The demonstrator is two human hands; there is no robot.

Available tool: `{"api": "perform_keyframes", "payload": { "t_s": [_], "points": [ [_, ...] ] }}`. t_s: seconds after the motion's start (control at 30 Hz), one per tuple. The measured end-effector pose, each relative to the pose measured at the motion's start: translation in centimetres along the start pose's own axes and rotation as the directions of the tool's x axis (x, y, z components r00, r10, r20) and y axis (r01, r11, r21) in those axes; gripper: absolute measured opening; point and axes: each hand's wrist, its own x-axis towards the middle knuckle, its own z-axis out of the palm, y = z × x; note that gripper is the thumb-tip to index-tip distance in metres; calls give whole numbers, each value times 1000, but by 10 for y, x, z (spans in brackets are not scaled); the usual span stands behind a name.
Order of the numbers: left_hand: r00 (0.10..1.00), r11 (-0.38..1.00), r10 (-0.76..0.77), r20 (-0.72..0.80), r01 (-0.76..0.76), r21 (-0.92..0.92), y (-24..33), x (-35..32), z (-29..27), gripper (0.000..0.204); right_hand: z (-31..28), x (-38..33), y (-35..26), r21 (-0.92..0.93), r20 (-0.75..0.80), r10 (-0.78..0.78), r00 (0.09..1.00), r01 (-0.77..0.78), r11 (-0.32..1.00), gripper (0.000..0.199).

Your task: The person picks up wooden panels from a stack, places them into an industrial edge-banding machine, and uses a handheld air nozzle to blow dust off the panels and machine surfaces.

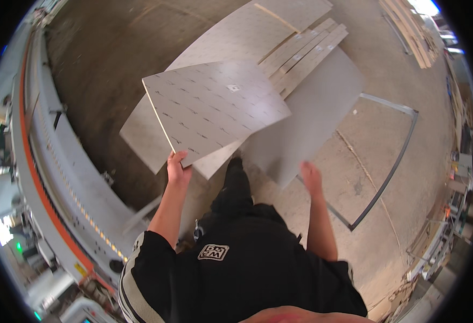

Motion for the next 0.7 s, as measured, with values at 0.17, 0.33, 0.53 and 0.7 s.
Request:
{"api": "perform_keyframes", "payload": {
  "t_s": [0.17, 0.33, 0.53, 0.7],
  "points": [
    [998, 991, 63, -4, -63, -122, 31, -242, -83, 41, 29, 22, -40, -419, 47, -245, 968, 242, 875, 68],
    [987, 977, 136, -89, -149, -151, 6, -438, -191, 48, 78, -25, 29, 17, 455, 257, 853, -297, 955, 78],
    [950, 913, 234, -208, -288, -290, -42, -587, -309, 50, 133, -206, -21, 258, 457, 227, 860, -372, 892, 67],
    [880, 643, 239, -410, -460, -612, -87, -668, -395, 56, 203, -311, -56, 310, 480, 88, 873, -262, 914, 64]
  ]
}}
